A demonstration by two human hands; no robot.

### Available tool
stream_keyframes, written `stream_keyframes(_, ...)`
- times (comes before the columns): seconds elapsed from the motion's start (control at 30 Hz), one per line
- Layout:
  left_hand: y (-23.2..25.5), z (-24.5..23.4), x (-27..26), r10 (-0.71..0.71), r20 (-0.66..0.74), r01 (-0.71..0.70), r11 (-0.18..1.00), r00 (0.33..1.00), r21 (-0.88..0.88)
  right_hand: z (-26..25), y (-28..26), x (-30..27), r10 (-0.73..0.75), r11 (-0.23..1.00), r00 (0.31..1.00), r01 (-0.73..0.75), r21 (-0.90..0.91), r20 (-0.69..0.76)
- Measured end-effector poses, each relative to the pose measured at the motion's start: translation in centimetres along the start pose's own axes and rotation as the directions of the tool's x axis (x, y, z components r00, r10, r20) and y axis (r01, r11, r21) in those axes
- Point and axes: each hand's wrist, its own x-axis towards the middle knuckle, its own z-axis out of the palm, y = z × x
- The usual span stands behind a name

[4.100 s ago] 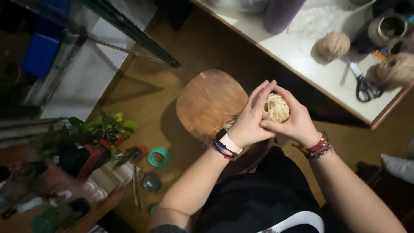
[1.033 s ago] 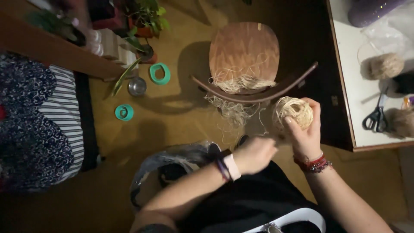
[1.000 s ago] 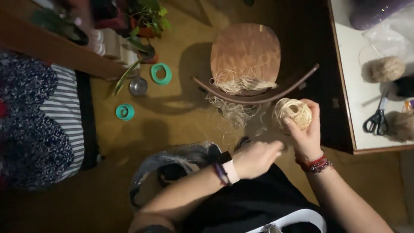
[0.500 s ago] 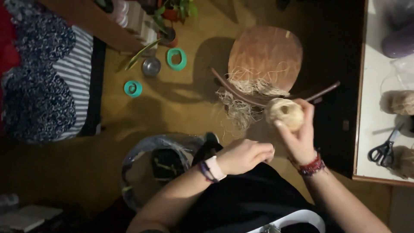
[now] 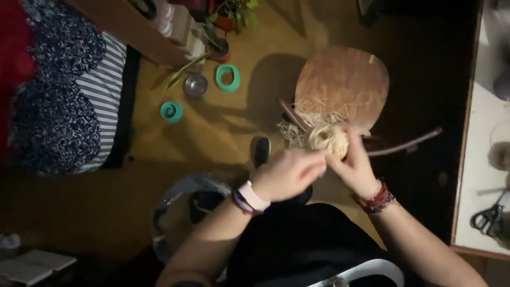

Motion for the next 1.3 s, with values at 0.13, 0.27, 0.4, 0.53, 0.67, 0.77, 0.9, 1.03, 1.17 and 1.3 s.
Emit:
stream_keyframes(0.13,-6.8,-5.1,3.2,0.06,-0.105,-0.081,0.975,0.993,-0.205,1.4,-2.4,3.9,0.307,0.932,0.929,-0.337,0.134,0.206)
stream_keyframes(0.27,-18.0,-4.0,4.8,-0.054,-0.104,0.014,0.936,0.993,-0.351,4.5,-4.1,8.6,0.367,0.904,0.881,-0.413,0.108,0.3)
stream_keyframes(0.4,-19.4,-5.4,6.1,-0.142,-0.007,0.138,0.969,0.99,-0.207,6.7,-1.2,14.1,0.225,0.97,0.951,-0.197,0.143,-0.211)
stream_keyframes(0.53,-19.7,-10.6,11.0,0.098,0.074,-0.094,0.994,0.992,-0.052,6.1,7.7,17.8,-0.028,0.917,0.922,-0.13,-0.376,-0.387)
stream_keyframes(0.67,-22.5,-10.7,17.1,0.213,0.132,-0.203,0.975,0.968,-0.089,5.6,2.2,18.3,0.64,0.741,0.768,-0.613,-0.274,0.012)
stream_keyframes(0.77,-26.1,-7.2,19.4,0.223,0.219,-0.198,0.971,0.95,-0.13,4.6,0.8,17.0,0.683,0.71,0.73,-0.648,0.276,-0.042)
stream_keyframes(0.9,-24.3,-5.9,18.9,-0.027,0.481,0.056,0.997,0.876,-0.046,3.5,1.8,17.6,0.629,0.645,0.617,-0.074,0.761,-0.473)
stream_keyframes(1.03,-18.5,-6.0,22.4,0.131,0.601,-0.137,0.99,0.788,-0.036,-1.7,10.8,13.6,0.357,0.929,0.684,-0.332,0.165,-0.636)
stream_keyframes(1.17,-16.5,-2.0,27.7,0.28,0.427,-0.188,0.951,0.86,-0.245,-4.5,9.4,10.9,0.534,0.823,0.743,-0.567,0.045,-0.402)
stream_keyframes(1.3,-21.8,11.8,28.4,0.037,0.421,0.109,0.942,0.906,-0.318,-9.5,3.8,8.8,0.566,0.623,0.718,-0.05,0.781,-0.405)
